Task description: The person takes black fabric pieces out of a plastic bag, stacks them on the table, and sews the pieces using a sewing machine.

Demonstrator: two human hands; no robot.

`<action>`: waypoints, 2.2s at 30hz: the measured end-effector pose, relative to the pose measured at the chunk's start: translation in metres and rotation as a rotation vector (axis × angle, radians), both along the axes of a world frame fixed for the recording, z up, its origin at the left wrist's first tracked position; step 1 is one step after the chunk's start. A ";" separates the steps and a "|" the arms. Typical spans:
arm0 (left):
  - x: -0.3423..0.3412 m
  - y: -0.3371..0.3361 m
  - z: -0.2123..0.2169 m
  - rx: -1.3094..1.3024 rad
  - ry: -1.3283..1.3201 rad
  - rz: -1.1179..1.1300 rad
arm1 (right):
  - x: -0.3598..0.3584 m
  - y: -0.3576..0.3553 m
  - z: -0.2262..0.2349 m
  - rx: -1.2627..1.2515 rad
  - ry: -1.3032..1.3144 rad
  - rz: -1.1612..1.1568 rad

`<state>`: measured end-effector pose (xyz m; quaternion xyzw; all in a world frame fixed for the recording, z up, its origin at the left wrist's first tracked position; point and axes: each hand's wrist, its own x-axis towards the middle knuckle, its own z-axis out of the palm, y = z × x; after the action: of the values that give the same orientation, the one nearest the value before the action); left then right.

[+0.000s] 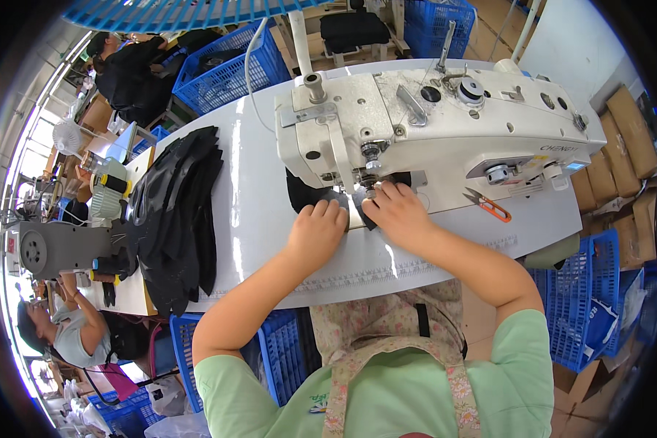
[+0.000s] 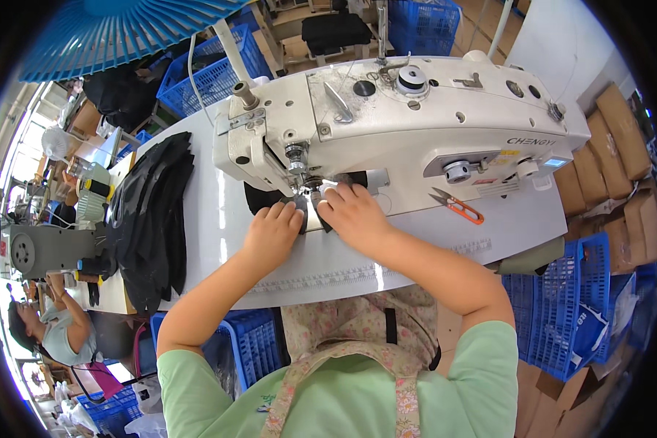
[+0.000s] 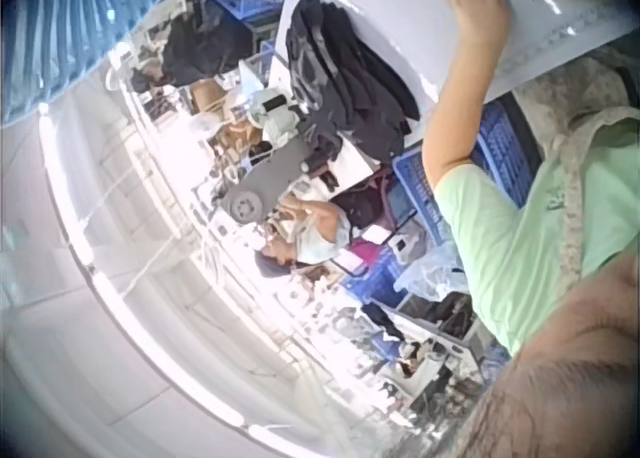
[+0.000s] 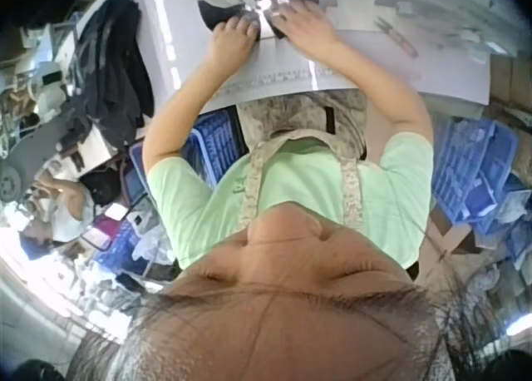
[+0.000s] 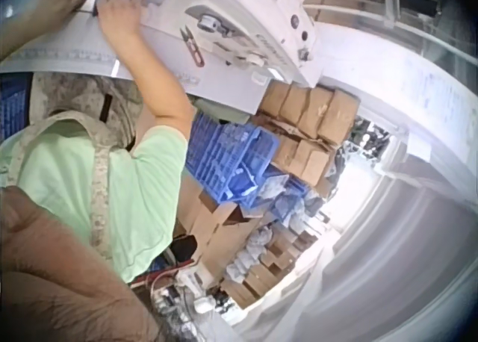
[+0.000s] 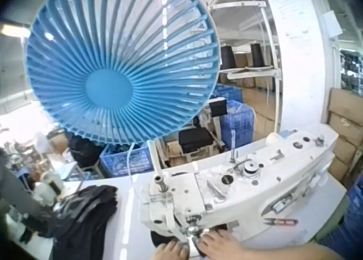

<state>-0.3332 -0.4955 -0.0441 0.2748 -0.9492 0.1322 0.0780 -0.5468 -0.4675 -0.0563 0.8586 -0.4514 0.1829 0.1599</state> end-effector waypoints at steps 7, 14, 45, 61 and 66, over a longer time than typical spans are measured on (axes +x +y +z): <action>0.006 -0.003 -0.005 0.069 0.074 -0.023 | 0.005 0.003 -0.007 -0.037 -0.086 0.053; 0.007 -0.005 -0.004 0.073 0.087 -0.026 | 0.003 0.002 -0.010 -0.014 -0.061 0.086; -0.001 -0.018 -0.007 0.052 0.054 0.029 | 0.005 -0.010 -0.009 0.014 -0.130 0.025; -0.002 -0.020 -0.009 0.031 0.073 0.034 | 0.004 -0.010 -0.005 0.017 -0.129 0.026; -0.005 -0.020 -0.003 0.074 0.088 0.041 | 0.003 -0.010 -0.009 0.020 -0.141 0.026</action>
<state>-0.3384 -0.5152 -0.0472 0.3025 -0.9432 0.0866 0.1067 -0.5442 -0.4775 -0.0652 0.8508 -0.4523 0.2407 0.1168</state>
